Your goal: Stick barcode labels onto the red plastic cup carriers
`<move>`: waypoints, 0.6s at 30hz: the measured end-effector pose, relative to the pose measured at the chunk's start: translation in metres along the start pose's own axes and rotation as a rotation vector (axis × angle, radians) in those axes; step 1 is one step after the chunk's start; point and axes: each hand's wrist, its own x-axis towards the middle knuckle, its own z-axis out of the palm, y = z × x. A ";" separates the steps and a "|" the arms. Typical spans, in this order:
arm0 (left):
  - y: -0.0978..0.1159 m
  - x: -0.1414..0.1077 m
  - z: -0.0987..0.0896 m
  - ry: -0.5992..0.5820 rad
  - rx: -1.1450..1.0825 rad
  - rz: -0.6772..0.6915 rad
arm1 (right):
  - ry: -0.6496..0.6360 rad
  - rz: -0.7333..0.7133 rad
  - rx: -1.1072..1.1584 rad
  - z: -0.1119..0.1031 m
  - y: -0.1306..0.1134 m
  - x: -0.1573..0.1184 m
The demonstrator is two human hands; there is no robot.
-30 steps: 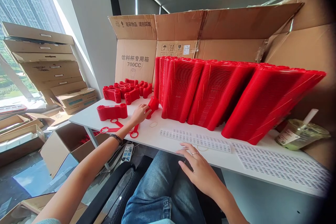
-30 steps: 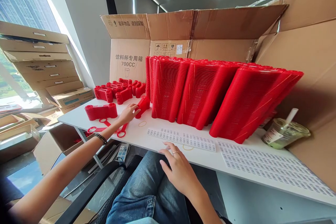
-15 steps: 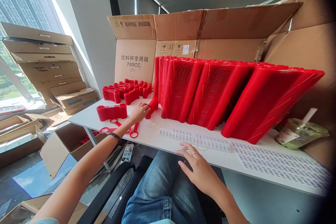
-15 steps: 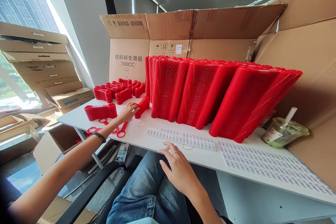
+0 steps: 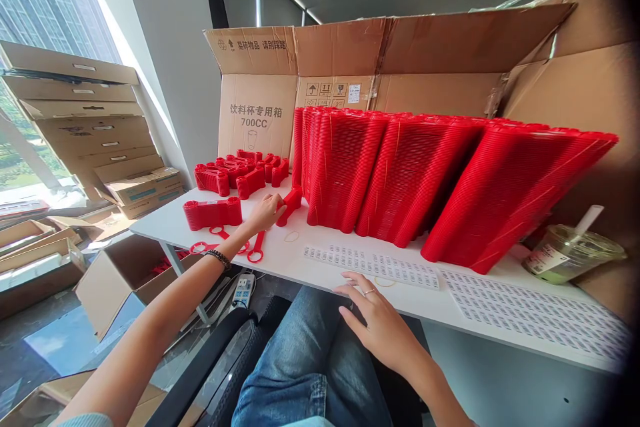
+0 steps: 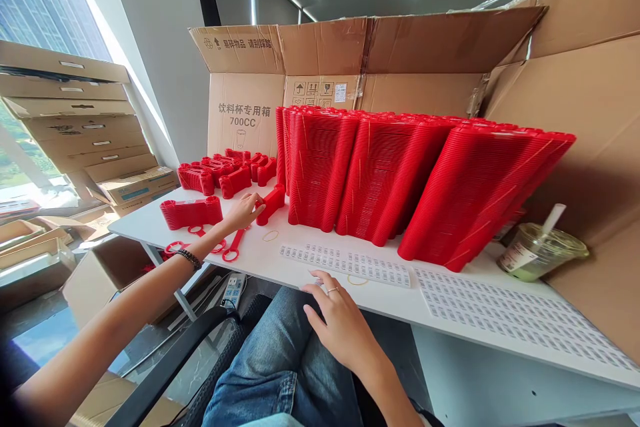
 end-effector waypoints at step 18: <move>0.034 0.106 0.002 -0.177 -0.012 -0.091 | -0.016 0.046 -0.027 -0.008 0.001 -0.004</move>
